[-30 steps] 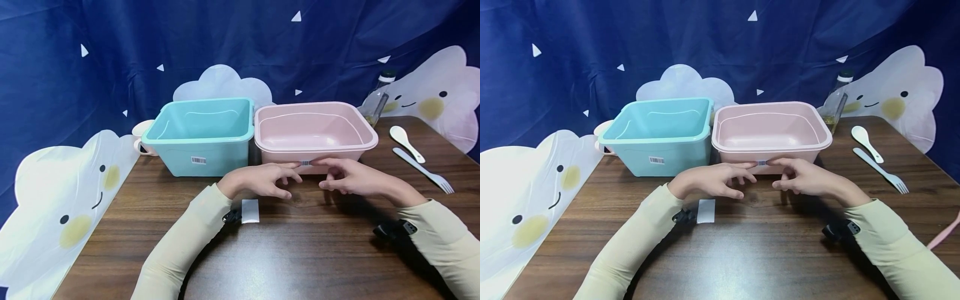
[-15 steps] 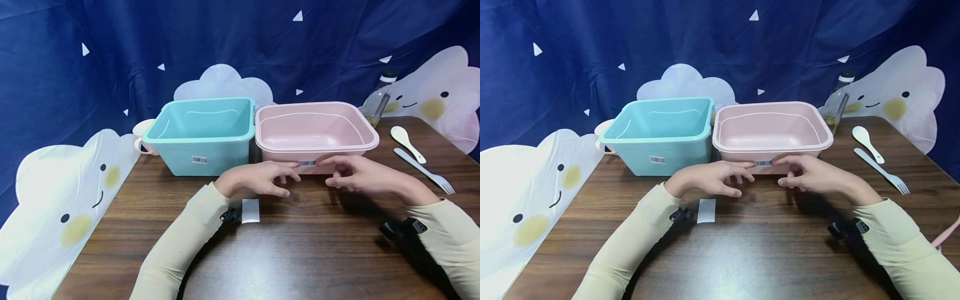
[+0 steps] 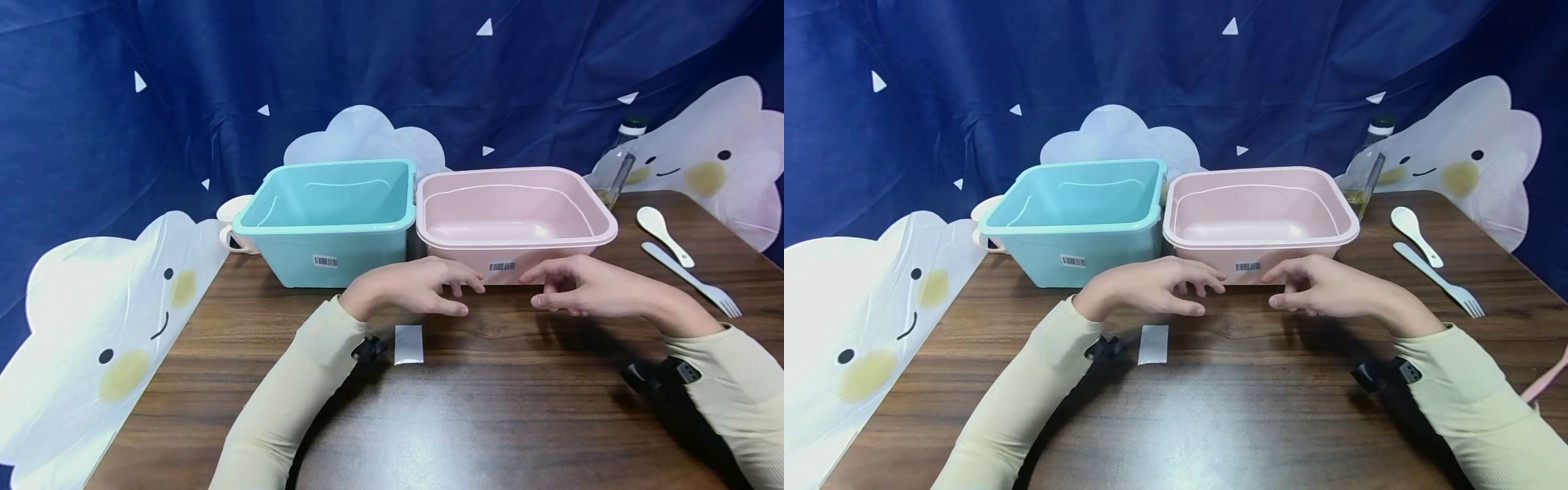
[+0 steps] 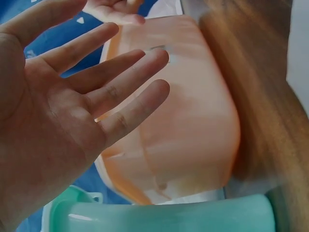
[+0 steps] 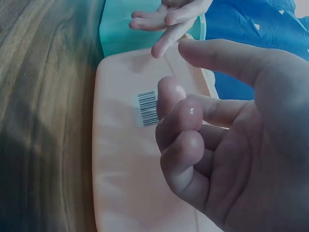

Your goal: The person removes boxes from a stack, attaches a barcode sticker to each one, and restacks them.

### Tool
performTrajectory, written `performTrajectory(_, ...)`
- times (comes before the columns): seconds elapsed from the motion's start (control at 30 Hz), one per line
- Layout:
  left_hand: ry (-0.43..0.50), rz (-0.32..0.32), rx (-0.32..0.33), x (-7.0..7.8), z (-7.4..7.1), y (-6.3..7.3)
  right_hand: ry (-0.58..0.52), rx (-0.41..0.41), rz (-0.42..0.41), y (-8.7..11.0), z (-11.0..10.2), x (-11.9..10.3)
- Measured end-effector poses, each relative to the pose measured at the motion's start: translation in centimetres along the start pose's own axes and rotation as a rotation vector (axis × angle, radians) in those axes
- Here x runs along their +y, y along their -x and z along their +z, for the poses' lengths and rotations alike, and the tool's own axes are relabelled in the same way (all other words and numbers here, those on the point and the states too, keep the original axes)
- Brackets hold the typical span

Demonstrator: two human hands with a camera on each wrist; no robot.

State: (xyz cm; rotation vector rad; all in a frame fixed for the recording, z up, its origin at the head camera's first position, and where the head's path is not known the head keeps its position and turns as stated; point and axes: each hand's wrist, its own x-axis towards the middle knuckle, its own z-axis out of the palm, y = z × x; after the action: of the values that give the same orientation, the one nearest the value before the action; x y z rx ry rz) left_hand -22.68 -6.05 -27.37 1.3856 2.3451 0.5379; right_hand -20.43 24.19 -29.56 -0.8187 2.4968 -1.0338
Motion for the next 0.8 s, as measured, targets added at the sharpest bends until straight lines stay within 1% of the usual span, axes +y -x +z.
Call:
performTrajectory(0.1, 0.003, 0.008, 0.029, 0.2, -0.5, 0.5, 0.008, 0.002, -0.009, 0.2, 0.0, -0.2)
performTrajectory(0.23, 0.011, 0.039, 0.069, 0.3, -0.9, 1.0, 0.021, 0.005, -0.025, 0.4, -0.2, -0.6)
performTrajectory(0.43, -0.008, 0.064, 0.106, 0.4, -1.4, 1.6, 0.034, -0.001, -0.036, 0.6, -0.4, -1.2)
performTrajectory(0.57, -0.033, 0.065, 0.131, 0.6, -1.7, 1.9, 0.028, 0.0, -0.022, 0.8, -0.5, -1.6)
performTrajectory(0.7, -0.04, 0.057, 0.153, 0.8, -1.9, 2.1, 0.02, 0.011, -0.004, 1.0, -0.6, -2.1)
performTrajectory(0.77, -0.041, 0.049, 0.174, 0.9, -2.0, 2.2, 0.013, 0.025, 0.008, 1.1, -0.7, -2.3)
performTrajectory(0.8, -0.044, 0.045, 0.19, 1.0, -2.1, 2.3, 0.012, 0.037, -0.002, 1.2, -0.7, -2.4)
